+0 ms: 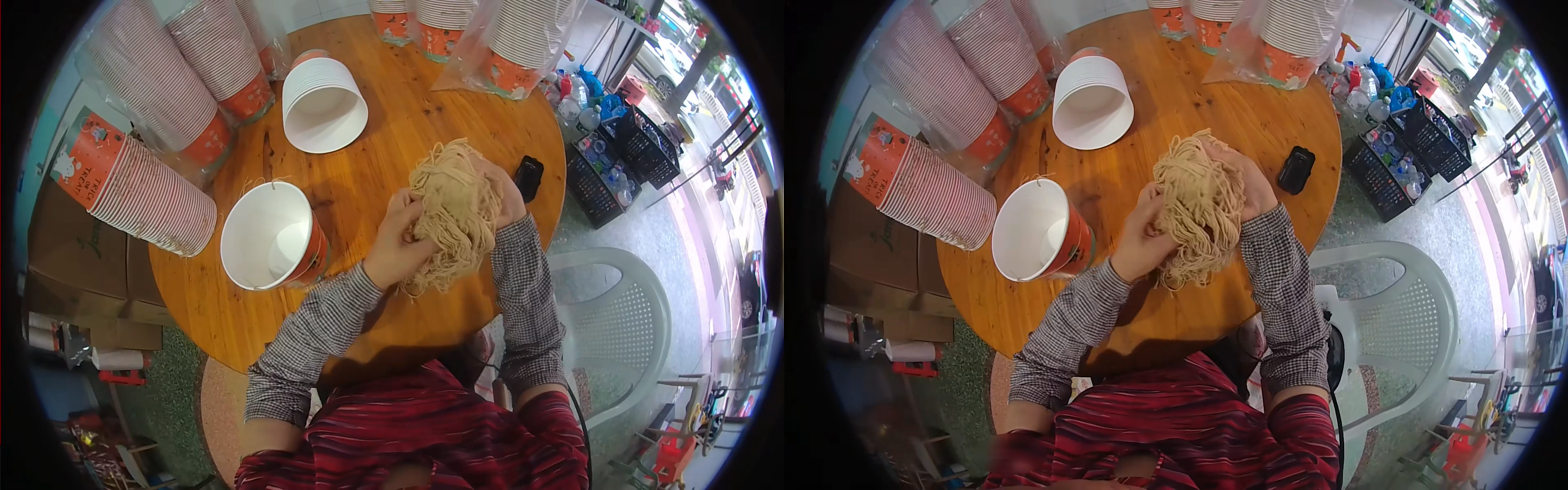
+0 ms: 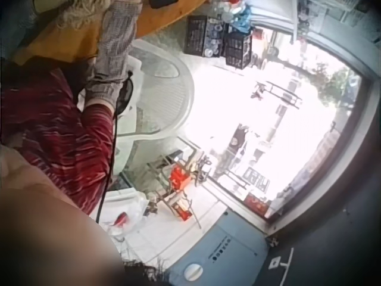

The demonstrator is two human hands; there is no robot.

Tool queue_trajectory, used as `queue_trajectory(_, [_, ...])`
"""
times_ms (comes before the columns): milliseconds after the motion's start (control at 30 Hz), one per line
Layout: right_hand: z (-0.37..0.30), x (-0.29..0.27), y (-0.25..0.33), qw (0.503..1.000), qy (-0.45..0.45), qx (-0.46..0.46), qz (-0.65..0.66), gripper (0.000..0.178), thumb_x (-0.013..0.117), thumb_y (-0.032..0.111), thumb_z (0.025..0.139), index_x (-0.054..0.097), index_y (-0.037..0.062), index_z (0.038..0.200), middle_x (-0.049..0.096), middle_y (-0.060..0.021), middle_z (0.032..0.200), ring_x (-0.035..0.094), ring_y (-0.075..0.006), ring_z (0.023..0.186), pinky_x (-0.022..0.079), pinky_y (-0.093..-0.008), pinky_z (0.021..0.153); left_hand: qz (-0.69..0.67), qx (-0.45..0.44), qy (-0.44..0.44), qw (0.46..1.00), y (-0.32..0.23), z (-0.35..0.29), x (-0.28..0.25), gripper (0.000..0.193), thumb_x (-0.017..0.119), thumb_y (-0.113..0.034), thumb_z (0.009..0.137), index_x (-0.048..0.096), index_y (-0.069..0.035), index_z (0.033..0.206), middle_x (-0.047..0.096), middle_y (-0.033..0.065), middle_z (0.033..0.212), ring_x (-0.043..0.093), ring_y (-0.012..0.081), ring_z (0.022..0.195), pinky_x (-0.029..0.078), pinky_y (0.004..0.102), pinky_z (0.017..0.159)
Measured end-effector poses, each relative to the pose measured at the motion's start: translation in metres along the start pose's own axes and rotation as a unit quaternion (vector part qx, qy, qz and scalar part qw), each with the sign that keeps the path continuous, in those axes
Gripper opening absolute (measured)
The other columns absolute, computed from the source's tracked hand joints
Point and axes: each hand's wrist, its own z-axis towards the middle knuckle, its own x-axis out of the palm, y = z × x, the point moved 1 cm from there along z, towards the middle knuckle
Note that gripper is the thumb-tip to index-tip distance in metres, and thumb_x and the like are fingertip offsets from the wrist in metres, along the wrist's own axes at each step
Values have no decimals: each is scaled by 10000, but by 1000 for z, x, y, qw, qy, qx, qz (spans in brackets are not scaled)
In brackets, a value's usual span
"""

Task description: Attaching string handles to decorative paper buckets.

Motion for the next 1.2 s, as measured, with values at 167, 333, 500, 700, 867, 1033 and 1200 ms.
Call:
queue_trajectory(167, [10, -21, 10, 967, -139, -120, -179, 343, 534, 233, 980, 542, -29, 1201, 622, -82, 1112, 593, -157, 1010, 497, -293, 871, -671, -212, 16, 710, 7, 2, -45, 400, 478, -193, 951, 489, -32, 1317, 561, 146, 1288, 559, 252, 1159, 439, 417, 1034])
queue_trajectory(333, [1, -8, 5, 774, -265, -276, -504, 276, 599, 181, 939, 590, -28, 1119, 647, -37, 976, 601, -106, 862, 484, -254, 784, -483, -221, -51, 846, 40, -22, -61, 519, 660, -233, 897, 472, -32, 1337, 549, 114, 1306, 561, 233, 1152, 499, 379, 972])
queue_trajectory(500, [-10, 46, -32, 718, -178, -207, -641, 382, 694, 265, 864, 579, 1, 1115, 654, -98, 940, 619, -134, 826, 499, -276, 798, -393, -217, -80, 890, 5, -6, -33, 452, 505, -293, 994, 436, -45, 1366, 557, 77, 1276, 566, 182, 1116, 496, 340, 941])
queue_trajectory(700, [-1, 43, -42, 750, -69, -139, -643, 693, 689, 156, 825, 335, -22, 1394, 572, -141, 1200, 560, -195, 1113, 447, -292, 943, 100, -98, -92, 986, 2, -5, -24, 434, 658, -40, 763, 503, 10, 1165, 635, 184, 1067, 634, 275, 970, 502, 322, 814])
queue_trajectory(867, [-10, 1, -2, 753, -75, -41, -653, 400, 559, -5, 787, 573, -30, 1186, 651, -78, 1084, 604, -148, 1019, 470, -278, 890, -100, -284, -18, 953, -8, -2, -41, 340, 607, 19, 788, 584, 45, 1126, 658, 70, 984, 612, 137, 897, 491, 275, 809])
queue_trajectory(1033, [-18, 8, 13, 560, -180, -112, -801, 273, 577, 93, 800, 620, -17, 1046, 660, -138, 998, 641, -268, 920, 496, -350, 799, -356, -335, 12, 873, -22, -1, -51, 407, 517, -34, 865, 502, 68, 1259, 615, 112, 1177, 613, 181, 1028, 479, 299, 922])
queue_trajectory(1200, [-23, 30, -1, 704, -178, -158, -669, 292, 699, 112, 807, 604, 7, 1062, 605, -90, 1032, 593, -126, 892, 483, -276, 758, -431, -307, 6, 849, -22, -2, -42, 454, 514, -48, 896, 433, 49, 1332, 558, 127, 1281, 566, 198, 1133, 446, 320, 986])
